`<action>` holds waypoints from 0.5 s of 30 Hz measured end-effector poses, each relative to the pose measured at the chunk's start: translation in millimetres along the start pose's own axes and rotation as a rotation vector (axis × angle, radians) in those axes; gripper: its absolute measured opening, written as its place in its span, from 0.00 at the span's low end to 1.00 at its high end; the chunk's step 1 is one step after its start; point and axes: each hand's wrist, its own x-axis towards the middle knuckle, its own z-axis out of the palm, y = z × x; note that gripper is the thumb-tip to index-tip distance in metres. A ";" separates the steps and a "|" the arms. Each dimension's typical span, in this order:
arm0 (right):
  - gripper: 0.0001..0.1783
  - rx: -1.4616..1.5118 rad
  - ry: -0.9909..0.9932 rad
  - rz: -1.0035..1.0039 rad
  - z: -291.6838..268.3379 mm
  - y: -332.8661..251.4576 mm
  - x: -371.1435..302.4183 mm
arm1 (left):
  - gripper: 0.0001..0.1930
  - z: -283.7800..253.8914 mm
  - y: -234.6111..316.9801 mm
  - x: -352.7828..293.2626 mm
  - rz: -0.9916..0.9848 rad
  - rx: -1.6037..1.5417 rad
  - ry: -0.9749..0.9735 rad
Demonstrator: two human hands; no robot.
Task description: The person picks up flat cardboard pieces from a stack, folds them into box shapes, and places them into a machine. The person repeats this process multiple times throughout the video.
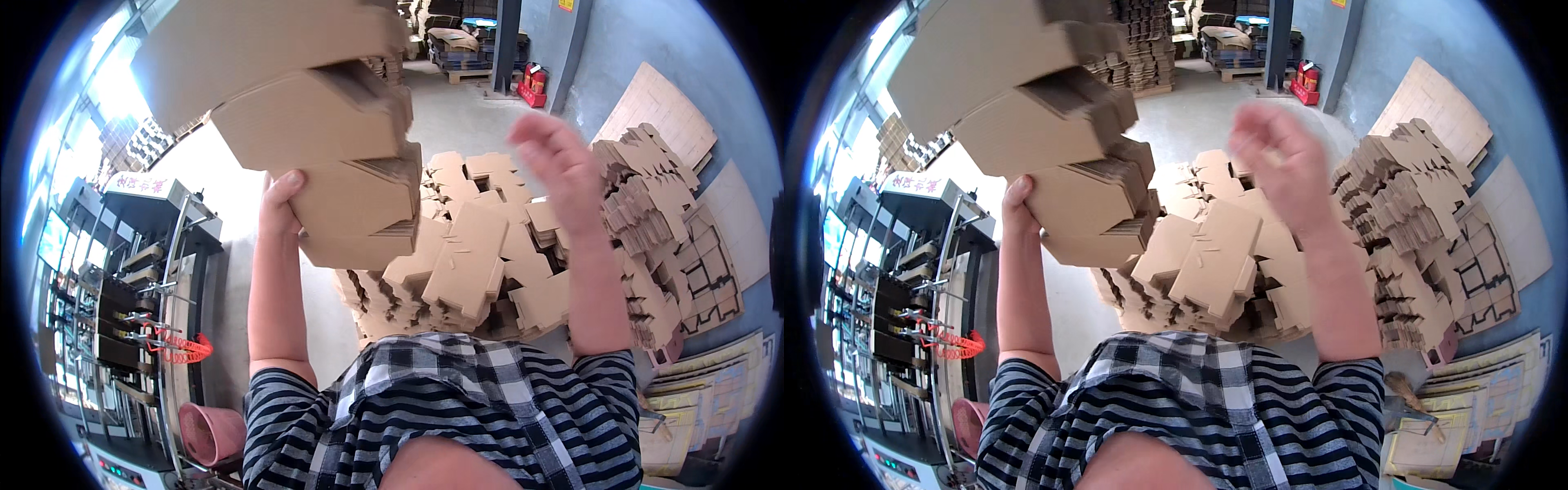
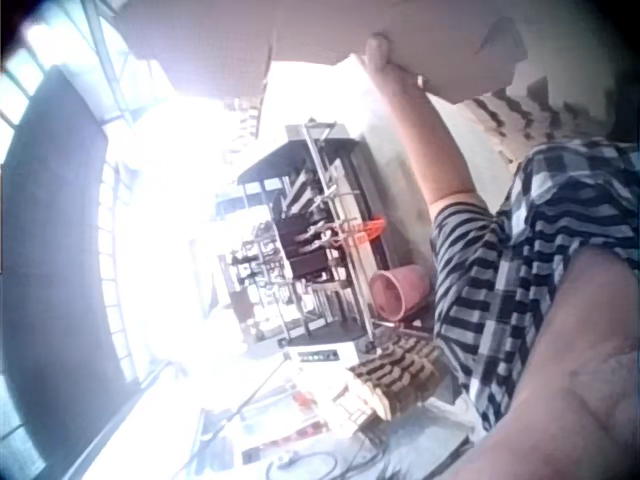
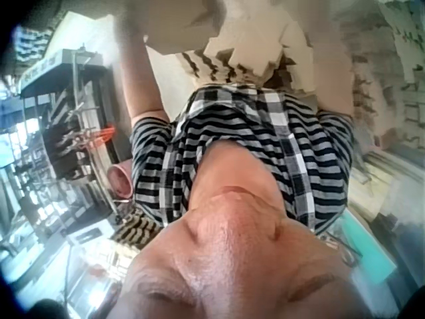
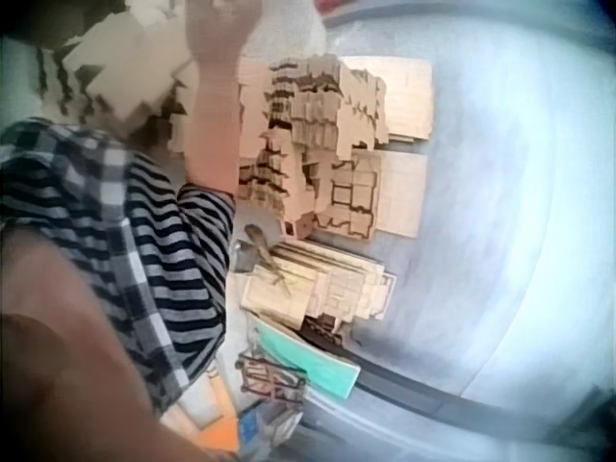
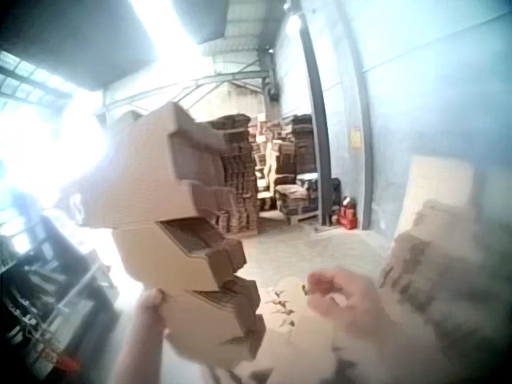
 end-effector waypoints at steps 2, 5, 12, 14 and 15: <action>0.17 -0.062 -0.178 0.002 28.5 15.9 -19.4 | 0.40 -13.0 -9.5 -3.8 0.005 -0.133 -0.004; 0.16 -0.083 -0.225 0.008 55.0 15.1 -35.8 | 0.41 -9.3 -23.5 -8.6 0.096 -0.266 0.042; 0.13 -0.114 -0.195 -0.096 75.7 -1.4 -42.7 | 0.41 -16.2 -37.3 -30.9 0.114 -0.280 0.055; 0.12 -0.252 -0.262 -0.004 80.0 -11.3 -42.8 | 0.41 -21.2 -39.9 -36.9 0.120 -0.272 0.015; 0.11 -0.241 -0.298 0.043 81.2 -10.2 -42.3 | 0.40 -25.8 -42.0 -39.3 0.132 -0.272 -0.021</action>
